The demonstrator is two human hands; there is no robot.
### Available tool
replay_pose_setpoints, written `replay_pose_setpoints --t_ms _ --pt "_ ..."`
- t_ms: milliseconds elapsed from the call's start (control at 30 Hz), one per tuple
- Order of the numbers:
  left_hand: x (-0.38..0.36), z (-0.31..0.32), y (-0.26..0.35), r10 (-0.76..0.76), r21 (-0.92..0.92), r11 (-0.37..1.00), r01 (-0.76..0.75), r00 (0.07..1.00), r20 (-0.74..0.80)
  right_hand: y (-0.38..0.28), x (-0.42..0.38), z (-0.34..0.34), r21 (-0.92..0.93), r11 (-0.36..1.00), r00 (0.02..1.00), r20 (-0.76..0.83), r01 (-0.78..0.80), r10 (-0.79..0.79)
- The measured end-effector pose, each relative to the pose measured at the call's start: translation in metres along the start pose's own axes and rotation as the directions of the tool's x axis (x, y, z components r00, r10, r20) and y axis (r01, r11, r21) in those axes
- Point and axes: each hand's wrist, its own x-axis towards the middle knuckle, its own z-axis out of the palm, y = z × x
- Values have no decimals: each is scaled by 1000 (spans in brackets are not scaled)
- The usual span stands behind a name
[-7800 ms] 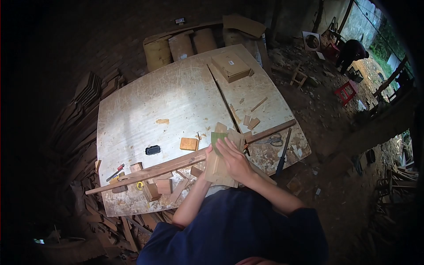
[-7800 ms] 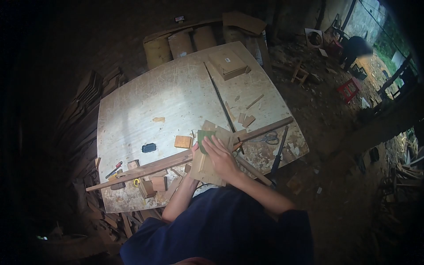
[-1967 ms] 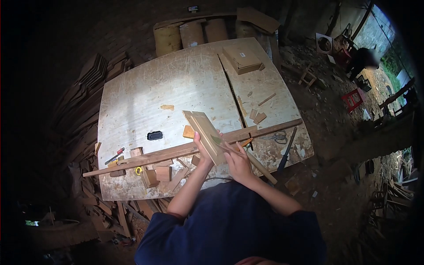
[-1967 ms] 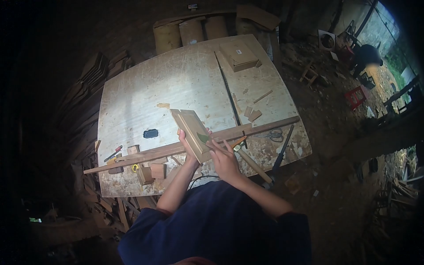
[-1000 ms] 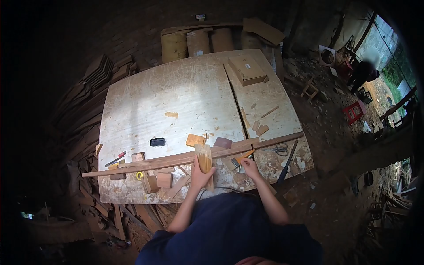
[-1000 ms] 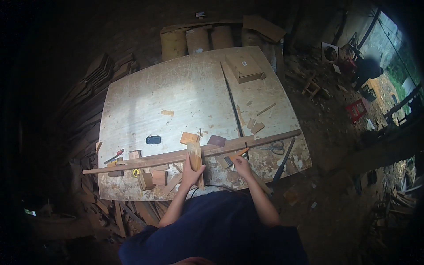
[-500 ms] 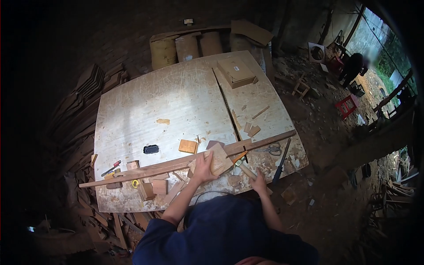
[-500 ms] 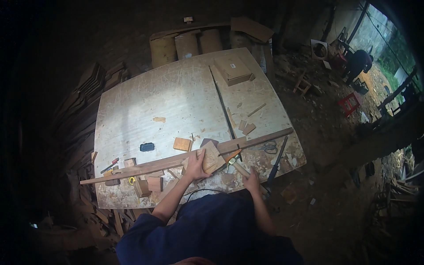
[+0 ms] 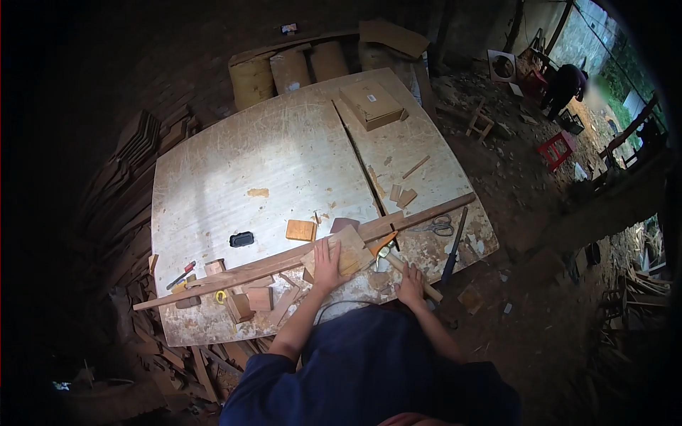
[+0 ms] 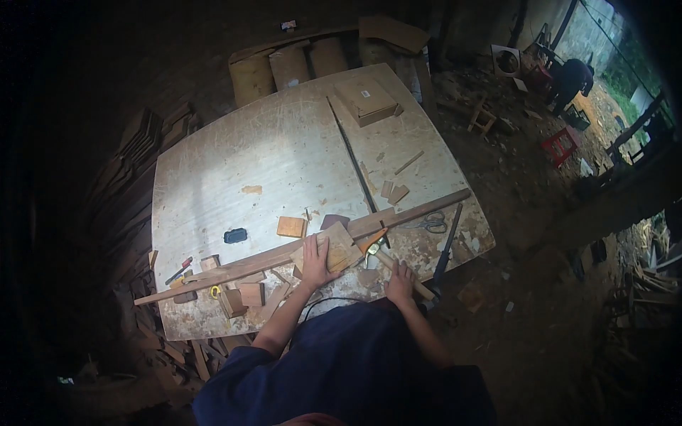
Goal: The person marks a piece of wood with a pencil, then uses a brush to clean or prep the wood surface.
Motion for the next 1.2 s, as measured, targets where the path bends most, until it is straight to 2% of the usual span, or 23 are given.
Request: replay_pose_setpoints --t_ms 200,400,500,533,633,667,800,867,900,933,967,1033,1100,1133,1200 --pt "-10 -2 -3 -34 -2 999 34 999 -5 -4 3 -10 14 999 999 36 -37 36" --pt "-35 -7 -18 -159 -105 984 146 978 -133 -1 2 -5 57 998 999 -30 -18 20" --pt "-48 -4 -27 -284 -260 943 206 908 -309 -3 2 -7 35 999 999 -32 -29 30" --pt "-51 -5 -23 -390 -415 884 218 832 -395 -4 1 -8 35 999 999 -34 -32 33" --pt "-62 -8 -36 -500 -453 836 309 767 -401 -7 1 -13 47 998 998 -32 -49 51" --pt "-64 -5 -36 -545 -468 819 331 704 -456 -8 3 -16 57 996 998 -24 -61 63" --pt "-76 6 -52 -604 -597 734 324 713 -356 2 44 1 170 985 993 -117 16 5" --pt "-78 1 -48 -623 -613 701 366 731 -276 -16 70 -14 269 963 980 -180 -31 82" --pt "-78 6 -49 -632 -564 719 407 722 -284 -27 83 -23 319 947 970 -210 -47 119" --pt "-78 14 -53 -639 -513 733 447 711 -293 -32 97 -23 355 935 943 -315 15 105" --pt "-79 22 -56 -646 -461 743 485 700 -304 -37 111 -24 432 902 952 -264 -26 154" --pt "-78 23 -54 -733 -516 645 564 647 -209 -43 138 -26 569 815 960 -150 -112 237" --pt "-77 28 -53 -788 -583 551 597 603 -126 -51 150 -32 545 819 952 -115 -179 285" --pt "-78 36 -60 -756 -548 598 585 640 -141 -59 150 -40 518 829 943 -112 -212 312" --pt "-80 45 -65 -758 -529 594 606 642 -116 -64 153 -41 508 815 932 -60 -280 358"
